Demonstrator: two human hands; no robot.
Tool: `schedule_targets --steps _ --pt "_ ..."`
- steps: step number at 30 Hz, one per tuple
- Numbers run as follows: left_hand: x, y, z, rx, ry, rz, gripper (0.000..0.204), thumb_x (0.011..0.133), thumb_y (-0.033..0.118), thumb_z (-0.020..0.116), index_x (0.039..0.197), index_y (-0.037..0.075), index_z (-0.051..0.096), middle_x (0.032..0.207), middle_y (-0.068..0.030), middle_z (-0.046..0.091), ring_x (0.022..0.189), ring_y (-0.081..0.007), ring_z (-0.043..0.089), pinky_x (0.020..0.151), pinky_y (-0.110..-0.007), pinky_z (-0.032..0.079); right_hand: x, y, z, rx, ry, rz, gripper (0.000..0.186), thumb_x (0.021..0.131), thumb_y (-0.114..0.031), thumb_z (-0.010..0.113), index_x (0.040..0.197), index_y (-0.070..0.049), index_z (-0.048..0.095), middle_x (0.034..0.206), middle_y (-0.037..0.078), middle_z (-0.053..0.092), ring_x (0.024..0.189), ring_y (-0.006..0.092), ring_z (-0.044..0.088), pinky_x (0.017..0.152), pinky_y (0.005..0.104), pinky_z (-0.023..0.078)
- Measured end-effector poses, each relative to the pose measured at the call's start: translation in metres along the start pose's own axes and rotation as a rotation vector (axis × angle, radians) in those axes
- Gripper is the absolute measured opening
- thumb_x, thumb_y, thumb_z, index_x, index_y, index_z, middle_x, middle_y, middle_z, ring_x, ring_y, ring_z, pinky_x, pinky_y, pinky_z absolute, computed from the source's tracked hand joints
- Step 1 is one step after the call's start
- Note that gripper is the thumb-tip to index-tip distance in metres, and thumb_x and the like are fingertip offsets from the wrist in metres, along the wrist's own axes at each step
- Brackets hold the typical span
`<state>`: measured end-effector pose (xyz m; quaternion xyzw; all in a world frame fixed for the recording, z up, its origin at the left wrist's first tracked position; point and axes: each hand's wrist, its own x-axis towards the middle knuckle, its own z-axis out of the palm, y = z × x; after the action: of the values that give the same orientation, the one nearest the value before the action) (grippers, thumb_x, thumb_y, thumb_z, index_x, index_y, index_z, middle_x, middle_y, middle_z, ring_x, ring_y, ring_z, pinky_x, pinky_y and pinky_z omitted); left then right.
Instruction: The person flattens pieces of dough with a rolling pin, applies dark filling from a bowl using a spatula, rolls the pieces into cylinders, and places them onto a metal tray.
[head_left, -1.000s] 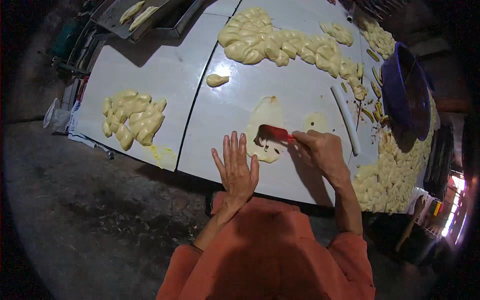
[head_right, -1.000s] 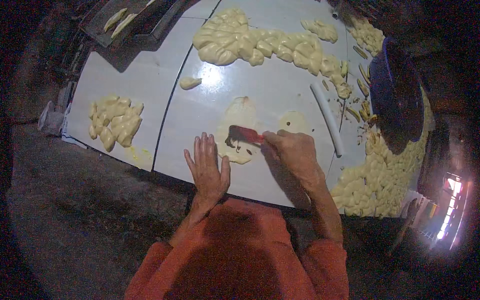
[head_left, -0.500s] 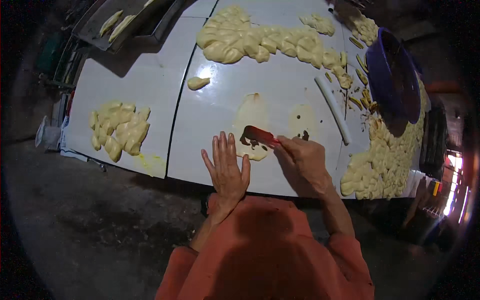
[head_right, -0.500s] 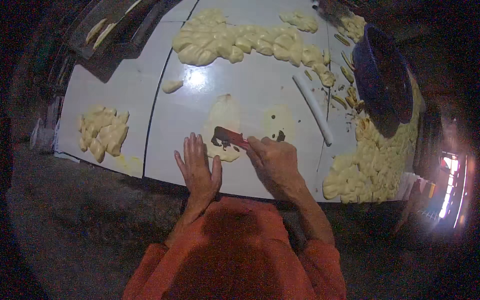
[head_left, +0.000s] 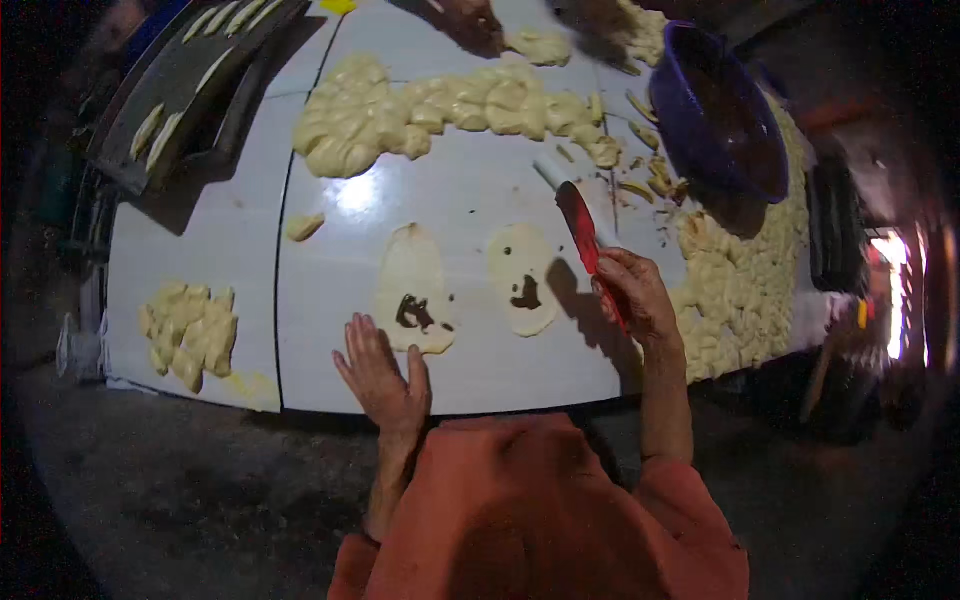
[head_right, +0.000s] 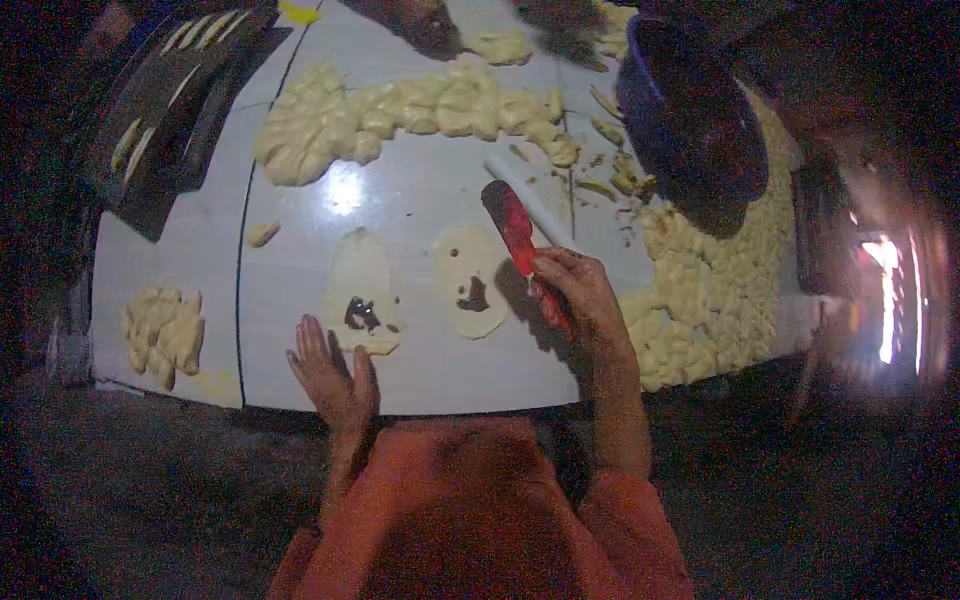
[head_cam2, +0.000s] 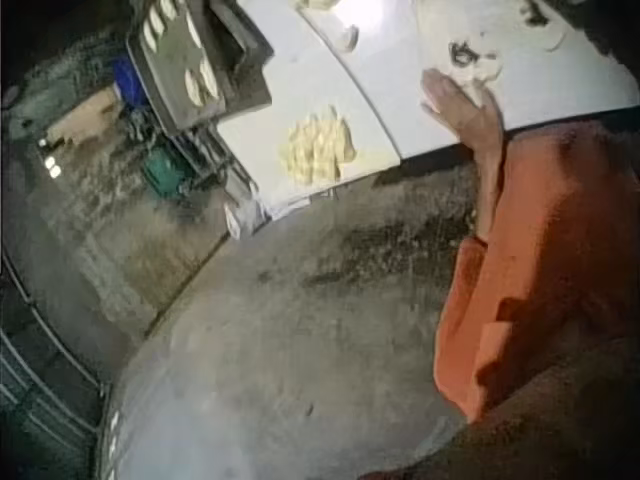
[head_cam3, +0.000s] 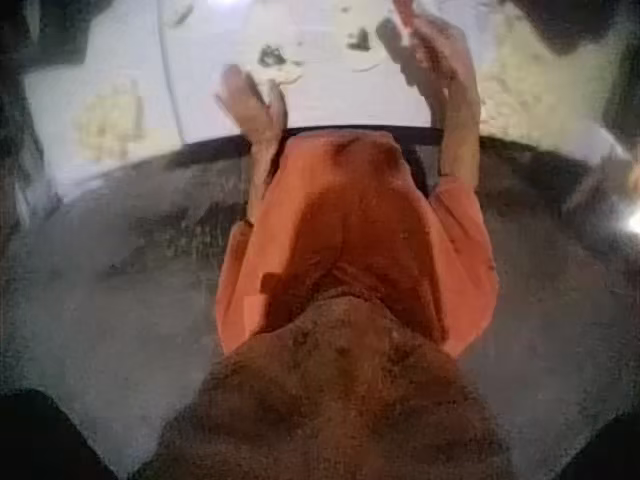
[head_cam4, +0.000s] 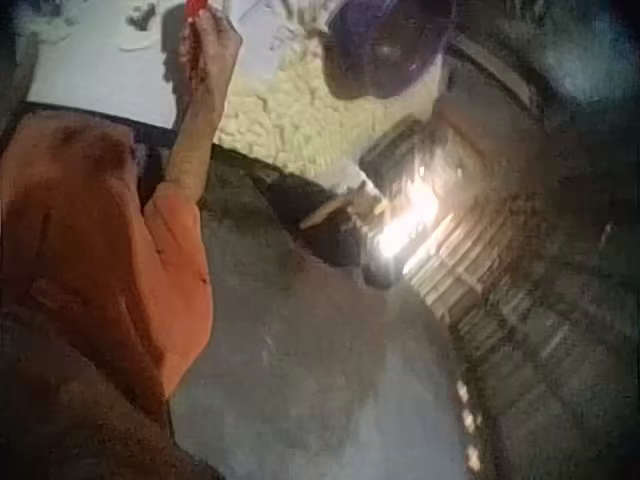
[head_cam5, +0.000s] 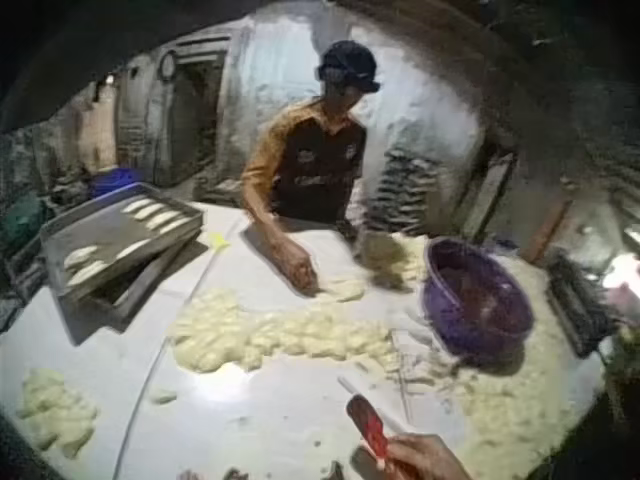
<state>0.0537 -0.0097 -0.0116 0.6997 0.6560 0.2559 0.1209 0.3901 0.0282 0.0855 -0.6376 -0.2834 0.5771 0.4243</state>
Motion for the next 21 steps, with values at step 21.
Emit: schedule_targets --steps 21 --pt "-0.002 0.003 0.004 0.062 0.032 -0.056 0.066 0.101 0.026 0.060 0.157 0.002 0.035 0.161 -0.0189 0.039 0.151 -0.0368 0.033 0.123 -0.061 0.015 0.015 -0.099 -0.233 -1.421 1.062 -0.217 0.031 0.101 -0.031 0.061 0.117 -0.008 0.074 0.088 0.021 0.075 0.084 0.0393 0.073 0.076 0.0478 0.056"
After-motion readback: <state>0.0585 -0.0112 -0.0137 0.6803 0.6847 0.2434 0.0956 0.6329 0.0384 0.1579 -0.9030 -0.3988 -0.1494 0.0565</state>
